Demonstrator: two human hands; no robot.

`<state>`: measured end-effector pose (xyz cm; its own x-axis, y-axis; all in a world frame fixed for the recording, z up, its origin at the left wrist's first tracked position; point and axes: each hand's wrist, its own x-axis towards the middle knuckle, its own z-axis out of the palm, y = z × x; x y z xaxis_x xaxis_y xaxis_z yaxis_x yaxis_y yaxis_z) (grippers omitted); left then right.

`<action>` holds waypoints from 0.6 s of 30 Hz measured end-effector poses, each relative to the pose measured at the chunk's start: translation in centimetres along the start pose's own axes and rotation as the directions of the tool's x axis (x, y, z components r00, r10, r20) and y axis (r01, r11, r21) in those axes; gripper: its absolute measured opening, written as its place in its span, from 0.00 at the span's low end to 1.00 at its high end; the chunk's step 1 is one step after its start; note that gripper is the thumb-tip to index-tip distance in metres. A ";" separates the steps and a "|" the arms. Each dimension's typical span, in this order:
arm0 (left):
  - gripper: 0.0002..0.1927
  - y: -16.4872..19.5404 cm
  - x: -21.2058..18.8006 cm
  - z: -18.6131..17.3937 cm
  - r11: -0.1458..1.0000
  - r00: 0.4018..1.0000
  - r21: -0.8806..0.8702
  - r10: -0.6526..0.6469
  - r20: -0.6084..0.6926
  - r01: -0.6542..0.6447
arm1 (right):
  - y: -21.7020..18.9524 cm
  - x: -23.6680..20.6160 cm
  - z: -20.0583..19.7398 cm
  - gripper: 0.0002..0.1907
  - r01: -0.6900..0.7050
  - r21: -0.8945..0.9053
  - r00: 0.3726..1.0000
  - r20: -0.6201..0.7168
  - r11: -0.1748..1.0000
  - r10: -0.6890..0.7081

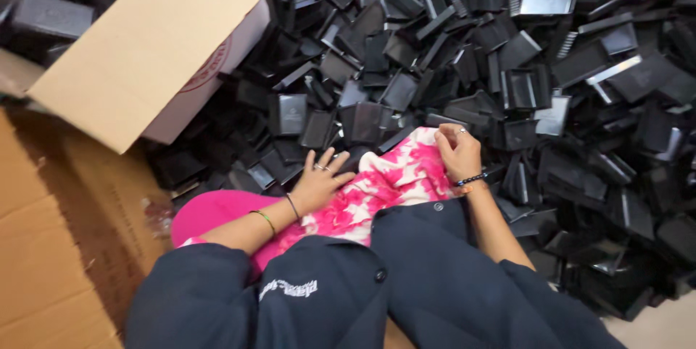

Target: The person sits cross-legged on the floor and repeatedly picks up small black plastic components from a large pile. They inspect each item by turning it over in their hands and then place it into a nearby cardboard box. The process continues with one item at a time.

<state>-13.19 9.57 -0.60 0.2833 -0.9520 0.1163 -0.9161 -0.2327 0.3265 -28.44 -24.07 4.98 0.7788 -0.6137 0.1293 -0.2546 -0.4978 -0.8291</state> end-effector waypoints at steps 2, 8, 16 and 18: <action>0.26 -3.7 1.9 0.3 0.990 0.995 0.124 -0.056 -0.077 0.066 | 0.2 1.6 -0.3 0.13 0.022 -0.003 1.000 -0.014 1.000 -0.022; 0.27 -11.3 14.9 -5.6 0.939 0.898 0.114 -0.268 -0.350 0.325 | 2.3 12.3 -0.4 0.10 0.087 0.201 0.996 -0.029 0.976 -0.082; 0.31 -20.8 42.7 -10.0 0.942 0.942 -0.316 -0.203 -0.266 0.114 | 4.1 39.8 -3.4 0.26 0.192 0.008 0.973 -0.133 0.981 -0.190; 0.37 -21.8 48.6 -8.4 0.875 0.929 -0.411 -0.341 -0.147 0.257 | 3.5 44.2 -3.5 0.41 -0.073 -0.315 0.996 0.025 0.946 0.085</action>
<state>22.93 -29.96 5.77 0.6171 -0.7753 0.1343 -0.6124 -0.3661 0.7007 3.10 -55.10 9.70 0.7683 -0.6385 0.0447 -0.4783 -0.6192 -0.6228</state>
